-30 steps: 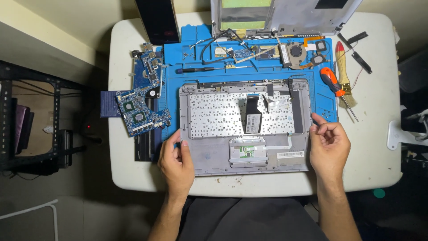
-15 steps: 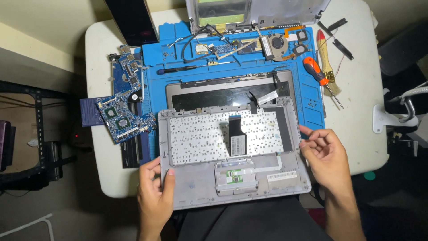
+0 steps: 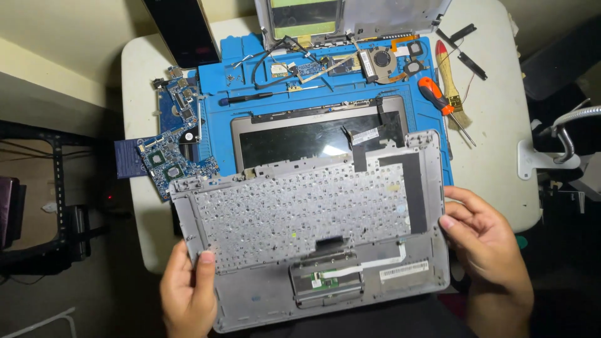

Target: Disassembling a laptop by removing the keyboard bezel and screen bezel using a prying tool.

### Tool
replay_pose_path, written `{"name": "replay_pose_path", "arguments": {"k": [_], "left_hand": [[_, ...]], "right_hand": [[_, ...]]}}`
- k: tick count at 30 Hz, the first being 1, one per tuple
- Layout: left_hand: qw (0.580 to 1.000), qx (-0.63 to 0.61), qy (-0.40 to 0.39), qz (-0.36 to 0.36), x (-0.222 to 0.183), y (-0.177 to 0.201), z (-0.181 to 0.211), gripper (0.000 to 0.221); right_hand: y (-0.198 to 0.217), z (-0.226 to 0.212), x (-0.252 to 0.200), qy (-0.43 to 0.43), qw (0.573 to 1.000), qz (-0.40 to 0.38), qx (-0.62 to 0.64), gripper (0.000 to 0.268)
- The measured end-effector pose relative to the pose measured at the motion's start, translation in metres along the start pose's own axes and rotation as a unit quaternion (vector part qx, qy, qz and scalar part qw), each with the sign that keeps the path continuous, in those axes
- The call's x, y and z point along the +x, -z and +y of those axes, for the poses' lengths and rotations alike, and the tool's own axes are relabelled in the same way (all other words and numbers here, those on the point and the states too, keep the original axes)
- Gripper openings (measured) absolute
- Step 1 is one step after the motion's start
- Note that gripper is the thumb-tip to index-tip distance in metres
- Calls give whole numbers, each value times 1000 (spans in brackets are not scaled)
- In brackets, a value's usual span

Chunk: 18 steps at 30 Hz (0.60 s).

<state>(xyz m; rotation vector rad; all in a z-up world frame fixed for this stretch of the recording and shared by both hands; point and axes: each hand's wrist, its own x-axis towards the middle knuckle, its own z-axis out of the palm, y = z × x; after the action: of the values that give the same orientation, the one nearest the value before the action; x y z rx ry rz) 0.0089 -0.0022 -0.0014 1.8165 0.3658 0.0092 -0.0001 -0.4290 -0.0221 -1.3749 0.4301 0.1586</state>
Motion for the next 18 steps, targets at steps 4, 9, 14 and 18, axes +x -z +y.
{"name": "replay_pose_path", "arguments": {"k": [4,9,14,18], "left_hand": [[999,-2,-48,-16,22,-16,-1,30],[996,-54,-48,-49,50,-36,8,24],[979,-104,-154,-79,90,-55,25,17],[961,-54,-256,-92,127,-66,64,14]], "right_hand": [[-34,-28,15,-8,1000,17,-15,44],[-46,-30,35,-41,998,52,-3,45],[-57,-37,60,86,994,35,-53,37],[-51,-64,96,184,978,40,-86,38]]}}
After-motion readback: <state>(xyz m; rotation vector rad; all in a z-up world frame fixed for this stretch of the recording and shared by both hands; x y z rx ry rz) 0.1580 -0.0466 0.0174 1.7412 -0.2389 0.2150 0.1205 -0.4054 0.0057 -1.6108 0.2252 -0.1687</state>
